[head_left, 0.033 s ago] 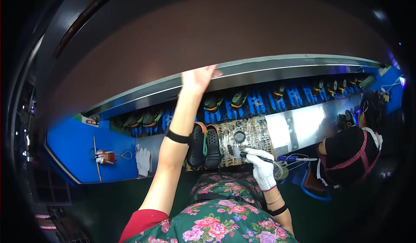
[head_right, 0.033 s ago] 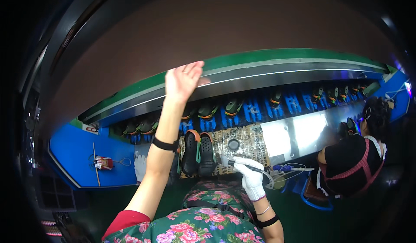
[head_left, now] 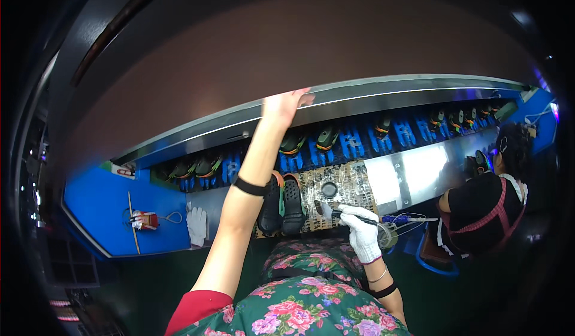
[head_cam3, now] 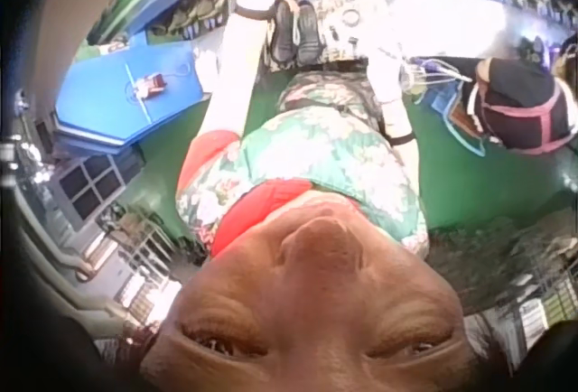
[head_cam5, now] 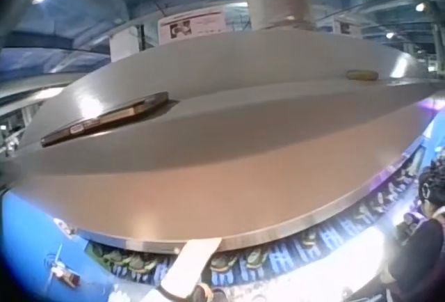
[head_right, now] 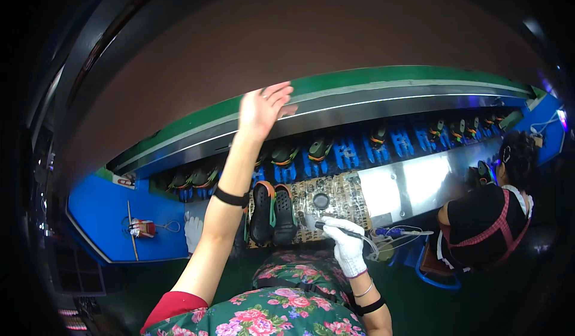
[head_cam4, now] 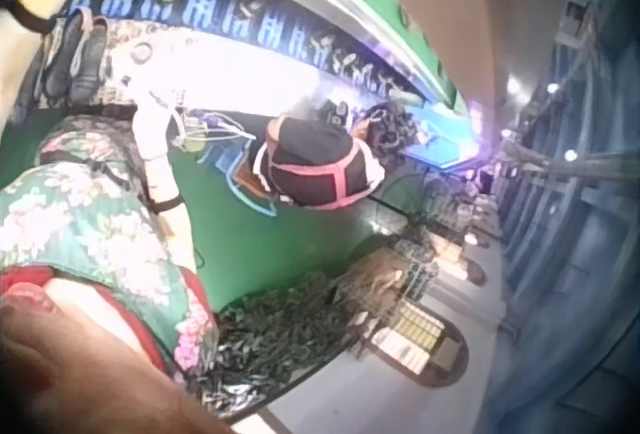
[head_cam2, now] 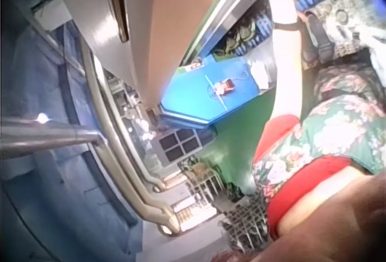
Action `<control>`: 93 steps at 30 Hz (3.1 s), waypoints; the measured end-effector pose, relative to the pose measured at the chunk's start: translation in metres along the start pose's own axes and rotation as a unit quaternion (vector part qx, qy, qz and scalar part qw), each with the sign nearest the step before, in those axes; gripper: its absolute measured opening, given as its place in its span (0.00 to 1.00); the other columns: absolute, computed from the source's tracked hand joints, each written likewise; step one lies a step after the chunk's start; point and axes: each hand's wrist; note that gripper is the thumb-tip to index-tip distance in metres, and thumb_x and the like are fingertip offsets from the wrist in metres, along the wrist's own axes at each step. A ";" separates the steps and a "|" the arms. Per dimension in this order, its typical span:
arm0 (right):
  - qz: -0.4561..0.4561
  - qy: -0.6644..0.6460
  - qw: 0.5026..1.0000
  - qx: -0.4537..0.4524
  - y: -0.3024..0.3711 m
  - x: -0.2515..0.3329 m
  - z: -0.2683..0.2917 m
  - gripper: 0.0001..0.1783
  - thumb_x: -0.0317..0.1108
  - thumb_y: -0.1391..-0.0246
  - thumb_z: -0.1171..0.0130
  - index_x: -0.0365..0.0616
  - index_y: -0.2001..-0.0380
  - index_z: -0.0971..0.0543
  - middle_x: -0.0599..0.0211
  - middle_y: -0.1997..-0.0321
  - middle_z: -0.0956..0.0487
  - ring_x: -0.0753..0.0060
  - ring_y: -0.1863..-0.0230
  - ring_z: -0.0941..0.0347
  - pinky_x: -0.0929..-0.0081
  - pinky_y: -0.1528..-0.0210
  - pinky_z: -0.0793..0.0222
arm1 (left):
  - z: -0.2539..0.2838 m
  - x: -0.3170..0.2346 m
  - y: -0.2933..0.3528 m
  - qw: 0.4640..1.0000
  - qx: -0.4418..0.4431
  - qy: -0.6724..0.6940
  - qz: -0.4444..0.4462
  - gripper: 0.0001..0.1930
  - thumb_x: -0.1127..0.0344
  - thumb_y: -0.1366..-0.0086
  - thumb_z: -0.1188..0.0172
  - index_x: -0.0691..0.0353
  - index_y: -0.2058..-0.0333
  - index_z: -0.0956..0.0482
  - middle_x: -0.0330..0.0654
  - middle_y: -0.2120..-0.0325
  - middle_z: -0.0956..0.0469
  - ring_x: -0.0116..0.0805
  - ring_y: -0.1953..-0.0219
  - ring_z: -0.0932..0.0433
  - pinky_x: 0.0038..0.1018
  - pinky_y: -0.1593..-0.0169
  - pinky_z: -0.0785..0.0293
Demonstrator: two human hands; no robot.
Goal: The worker is applying adhesive or primer to the bottom of shoe soles using a brush at a manufacturing station.
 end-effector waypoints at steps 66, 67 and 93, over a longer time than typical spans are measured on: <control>0.427 0.479 0.744 0.187 0.013 0.103 -0.079 0.23 0.25 0.52 0.34 0.46 0.49 0.16 0.58 0.47 0.16 0.55 0.47 0.19 0.60 0.44 0.25 | -0.014 0.154 0.250 0.896 0.119 0.367 0.220 0.56 0.14 0.39 0.71 0.60 0.35 0.32 0.47 0.40 0.25 0.45 0.39 0.25 0.43 0.34 0.31; 0.411 0.450 0.771 0.184 0.010 0.101 -0.070 0.23 0.26 0.52 0.34 0.47 0.49 0.16 0.58 0.47 0.16 0.55 0.47 0.19 0.60 0.44 0.25 | -0.003 0.159 0.252 0.919 0.090 0.316 0.219 0.57 0.13 0.40 0.71 0.61 0.36 0.30 0.47 0.41 0.24 0.45 0.40 0.24 0.44 0.35 0.30; 0.436 0.445 0.770 0.137 0.008 0.083 -0.062 0.15 0.24 0.51 0.33 0.45 0.58 0.13 0.59 0.53 0.13 0.57 0.52 0.16 0.60 0.46 0.22 | 0.013 0.151 0.230 0.983 0.059 -0.037 0.170 0.56 0.14 0.40 0.68 0.60 0.34 0.33 0.49 0.43 0.24 0.44 0.44 0.23 0.43 0.38 0.26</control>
Point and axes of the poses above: each hand's wrist, its own y-axis away from the middle knuckle, its own z-axis out of the back of the hand, x = y × z
